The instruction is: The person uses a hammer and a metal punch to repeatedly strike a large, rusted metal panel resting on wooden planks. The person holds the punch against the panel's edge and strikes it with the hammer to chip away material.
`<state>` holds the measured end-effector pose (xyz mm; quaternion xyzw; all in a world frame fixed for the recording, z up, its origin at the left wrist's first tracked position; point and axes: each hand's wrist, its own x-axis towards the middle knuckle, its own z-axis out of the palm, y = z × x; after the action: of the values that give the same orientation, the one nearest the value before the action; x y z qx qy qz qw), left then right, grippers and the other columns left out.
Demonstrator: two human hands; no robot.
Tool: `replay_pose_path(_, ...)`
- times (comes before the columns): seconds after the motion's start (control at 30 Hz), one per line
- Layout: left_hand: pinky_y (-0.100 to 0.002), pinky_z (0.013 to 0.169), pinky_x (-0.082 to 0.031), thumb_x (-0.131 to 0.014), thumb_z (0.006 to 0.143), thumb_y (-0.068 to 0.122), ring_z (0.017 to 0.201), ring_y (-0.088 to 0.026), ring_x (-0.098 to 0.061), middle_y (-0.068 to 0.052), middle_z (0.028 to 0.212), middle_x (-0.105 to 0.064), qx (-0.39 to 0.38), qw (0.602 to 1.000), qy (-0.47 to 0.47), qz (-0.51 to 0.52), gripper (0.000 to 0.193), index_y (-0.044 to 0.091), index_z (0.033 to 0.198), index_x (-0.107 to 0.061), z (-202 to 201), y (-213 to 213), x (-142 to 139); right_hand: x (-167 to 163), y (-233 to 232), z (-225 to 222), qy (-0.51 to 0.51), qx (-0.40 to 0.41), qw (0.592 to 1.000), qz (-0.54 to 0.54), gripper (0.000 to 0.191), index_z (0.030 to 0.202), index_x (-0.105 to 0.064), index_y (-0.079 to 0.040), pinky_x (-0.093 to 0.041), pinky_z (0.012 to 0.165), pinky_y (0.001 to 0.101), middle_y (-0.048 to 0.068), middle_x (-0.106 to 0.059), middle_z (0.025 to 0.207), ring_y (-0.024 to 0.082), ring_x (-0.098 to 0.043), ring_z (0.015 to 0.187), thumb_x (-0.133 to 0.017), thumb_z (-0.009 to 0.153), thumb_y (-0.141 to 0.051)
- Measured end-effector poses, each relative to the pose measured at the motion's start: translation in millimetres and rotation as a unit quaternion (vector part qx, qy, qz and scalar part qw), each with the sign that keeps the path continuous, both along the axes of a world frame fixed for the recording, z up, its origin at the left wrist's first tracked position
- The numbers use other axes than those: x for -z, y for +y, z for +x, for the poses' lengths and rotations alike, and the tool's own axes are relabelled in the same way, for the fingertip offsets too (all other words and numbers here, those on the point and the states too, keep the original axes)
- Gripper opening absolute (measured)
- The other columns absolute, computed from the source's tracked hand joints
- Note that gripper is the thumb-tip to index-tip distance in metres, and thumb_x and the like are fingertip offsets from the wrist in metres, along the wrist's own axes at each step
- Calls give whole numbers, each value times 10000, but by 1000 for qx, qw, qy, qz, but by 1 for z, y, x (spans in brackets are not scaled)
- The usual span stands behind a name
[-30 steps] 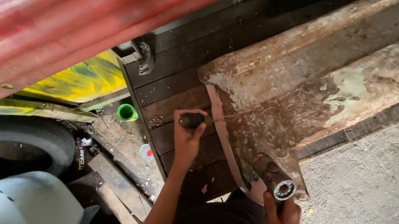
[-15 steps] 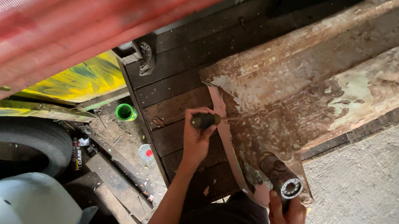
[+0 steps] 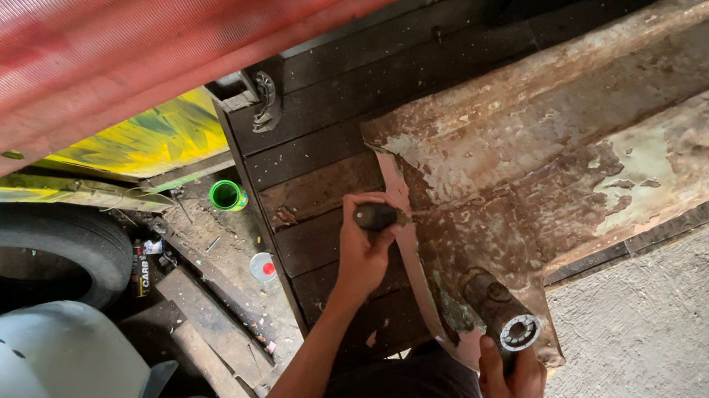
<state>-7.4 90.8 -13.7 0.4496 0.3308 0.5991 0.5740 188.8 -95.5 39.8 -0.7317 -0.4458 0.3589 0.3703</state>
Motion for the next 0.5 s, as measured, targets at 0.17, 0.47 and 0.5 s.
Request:
replay_pose_path(0.17, -348, 948, -525, -654, 979, -87, 1056, -203, -604, -110, 1197, -584, -3, 999, 44, 16, 329, 52, 1198, -452, 0, 2, 0, -7, 1, -4, 3, 31, 998, -50, 219, 979, -587, 12, -407, 359, 312, 51, -583, 469, 129, -535, 368, -584, 991, -207)
replay_pose_path(0.47, -331, 984, -528, -572, 930, -224, 1142, -212, -630, -128, 1234, -622, 23, 997, 71, 30, 400, 53, 1188, -442, 0, -1, 6, -16, 5, -7, 28, 22, 999, -21, 192, 1045, -581, -6, -378, 326, 312, 40, -565, 462, 118, -507, 343, -560, 971, -182)
replay_pose_path(0.5, -333, 978, -529, -555, 916, -234, 1120, -213, -624, -133, 1242, -615, 29, 996, 75, 44, 416, 53, 1197, -446, 1, -1, 7, -17, 6, -6, 32, 23, 999, -25, 190, 1059, -583, -9, -375, 330, 312, 39, -558, 466, 117, -496, 345, -558, 971, -176)
